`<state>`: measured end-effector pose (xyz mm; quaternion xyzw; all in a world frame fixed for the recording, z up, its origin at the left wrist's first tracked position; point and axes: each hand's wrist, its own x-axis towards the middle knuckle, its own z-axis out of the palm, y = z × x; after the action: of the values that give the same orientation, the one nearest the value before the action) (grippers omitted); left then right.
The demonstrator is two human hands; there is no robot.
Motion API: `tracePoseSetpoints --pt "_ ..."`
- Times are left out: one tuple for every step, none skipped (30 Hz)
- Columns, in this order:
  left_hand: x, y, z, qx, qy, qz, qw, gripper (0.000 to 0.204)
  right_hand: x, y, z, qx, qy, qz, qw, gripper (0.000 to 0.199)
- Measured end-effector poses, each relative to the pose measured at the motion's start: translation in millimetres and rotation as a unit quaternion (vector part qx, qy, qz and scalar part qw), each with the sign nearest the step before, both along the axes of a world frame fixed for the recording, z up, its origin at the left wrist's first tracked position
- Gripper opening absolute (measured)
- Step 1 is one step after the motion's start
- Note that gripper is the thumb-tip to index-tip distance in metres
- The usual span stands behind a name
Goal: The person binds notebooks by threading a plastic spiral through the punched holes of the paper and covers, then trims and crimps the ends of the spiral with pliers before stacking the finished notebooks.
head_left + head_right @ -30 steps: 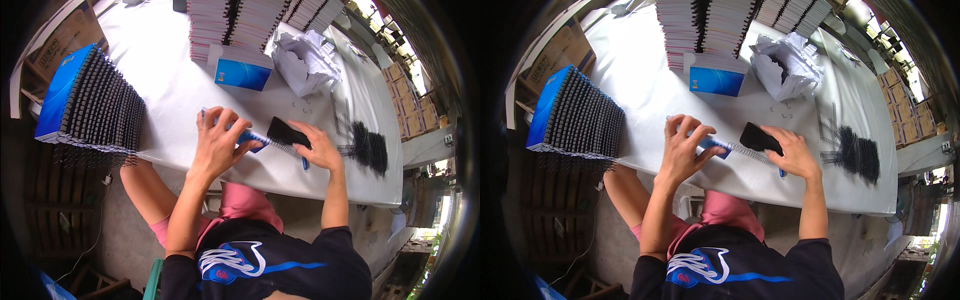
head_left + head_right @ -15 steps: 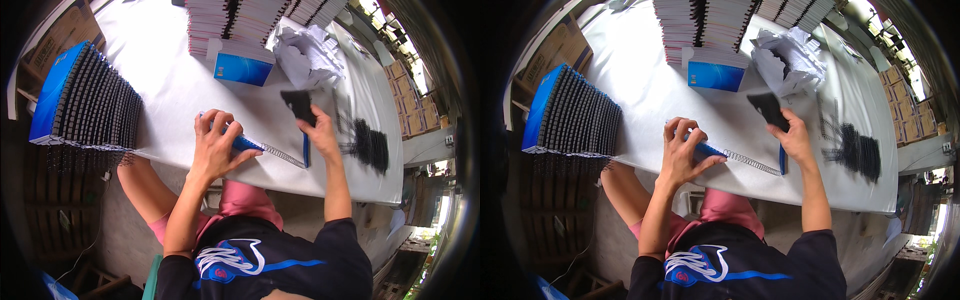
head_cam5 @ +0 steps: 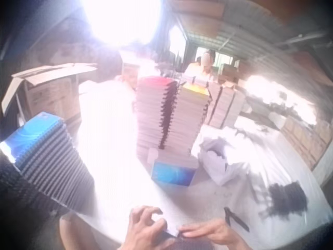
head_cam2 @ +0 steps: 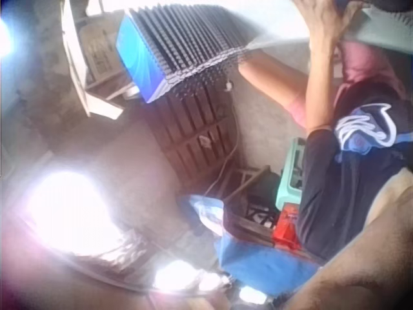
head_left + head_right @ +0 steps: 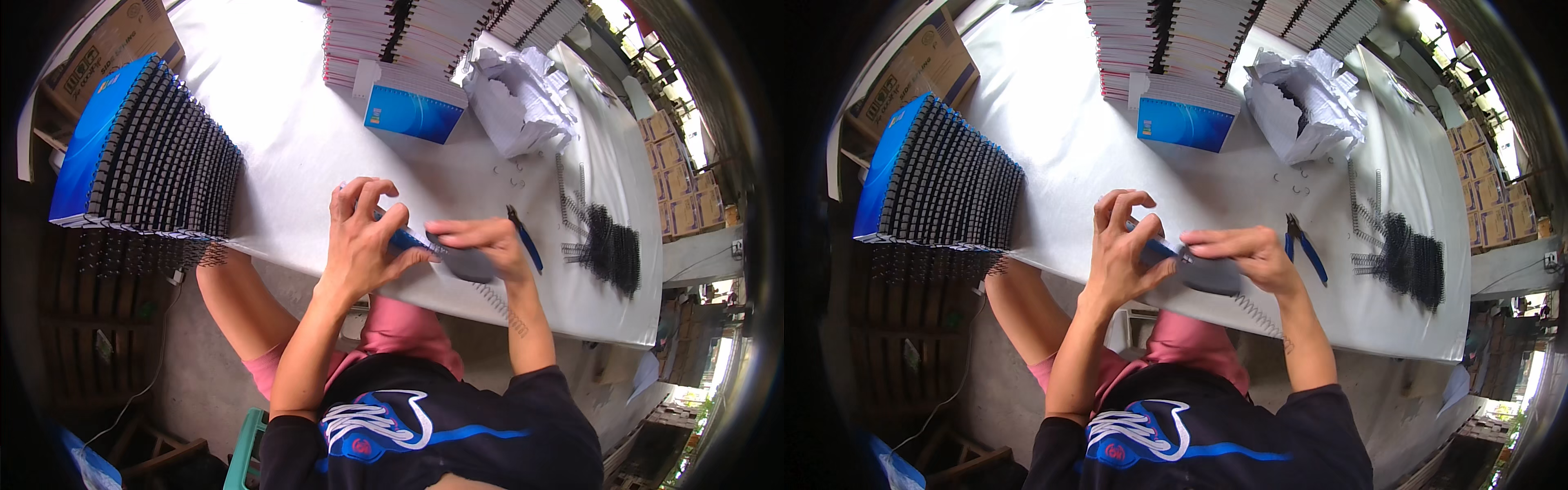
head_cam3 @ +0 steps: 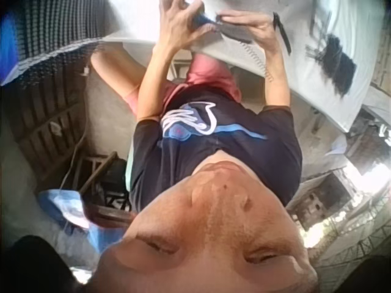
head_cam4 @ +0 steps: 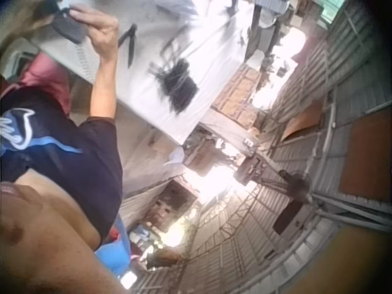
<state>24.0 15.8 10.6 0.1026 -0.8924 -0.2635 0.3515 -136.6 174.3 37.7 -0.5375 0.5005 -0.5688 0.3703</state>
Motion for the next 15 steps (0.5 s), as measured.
tracePoseSetpoints --pt "-0.5 -1.3 0.9 0.005 0.004 -0.001 1.0 0.055 -5.4 -2.7 -4.3 0.054 0.026 -0.044 0.997 0.028" --pt "-1.1 -2.6 1.9 0.01 0.008 -0.002 1.0 0.055 -8.3 -4.7 -7.7 0.107 0.052 -0.089 0.989 0.028" --pt "-2.5 -3.4 4.0 0.007 0.011 -0.001 1.0 0.056 -9.0 -0.5 -4.7 0.028 0.017 -0.082 0.996 0.028" --pt "-4.8 -3.1 4.5 0.009 0.013 0.003 1.0 0.056 -8.2 2.5 2.2 -0.047 -0.02 -0.072 0.996 0.029" --pt "-3.7 -4.3 4.3 0.006 0.009 0.007 1.0 0.056 0.2 -2.1 11.6 -0.114 -0.114 0.006 0.987 0.032" --pt "-2.3 -6.3 2.9 0.018 0.011 0.008 1.0 0.056 -0.9 -7.7 17.9 -0.086 0.103 -0.002 0.991 0.024" --pt "-3.7 -8.5 4.4 0.03 0.021 0.004 0.999 0.057 -3.9 -12.1 16.0 0.003 0.151 -0.037 0.988 0.021" --pt "-4.5 -9.9 5.4 0.041 0.031 0.001 0.999 0.057 -5.7 -14.9 11.7 0.093 0.198 -0.071 0.973 0.02" --pt "-5.5 -10.0 3.4 0.026 0.034 0.004 0.999 0.058 -2.8 -11.7 9.2 0.022 0.111 -0.081 0.99 0.021" --pt "-6.1 -9.6 3.4 0.037 0.042 0.01 0.998 0.058 2.0 -8.4 4.5 -0.047 0.019 -0.083 0.995 0.022" --pt "-7.4 -8.8 4.1 0.049 0.05 0.016 0.997 0.058 4.3 -7.8 3.0 -0.114 -0.074 -0.084 0.987 0.023" --pt "-8.2 -9.4 4.0 0.061 0.058 0.021 0.996 0.058 -2.9 -11.2 7.7 -0.149 0.017 -0.02 0.989 0.025" --pt "-8.8 -13.5 4.0 0.041 0.06 0.021 0.997 0.057 -0.9 -15.2 13.9 -0.047 0.12 -0.055 0.99 0.022" --pt "-7.9 -14.4 1.6 0.083 0.065 -0.003 0.994 0.056 1.3 -18.5 17.1 0.056 0.22 -0.09 0.97 0.02" --pt "-7.5 -15.0 -2.0 0.126 0.07 -0.027 0.989 0.056 0.3 -20.3 7.8 0.082 0.186 -0.143 0.969 0.019"
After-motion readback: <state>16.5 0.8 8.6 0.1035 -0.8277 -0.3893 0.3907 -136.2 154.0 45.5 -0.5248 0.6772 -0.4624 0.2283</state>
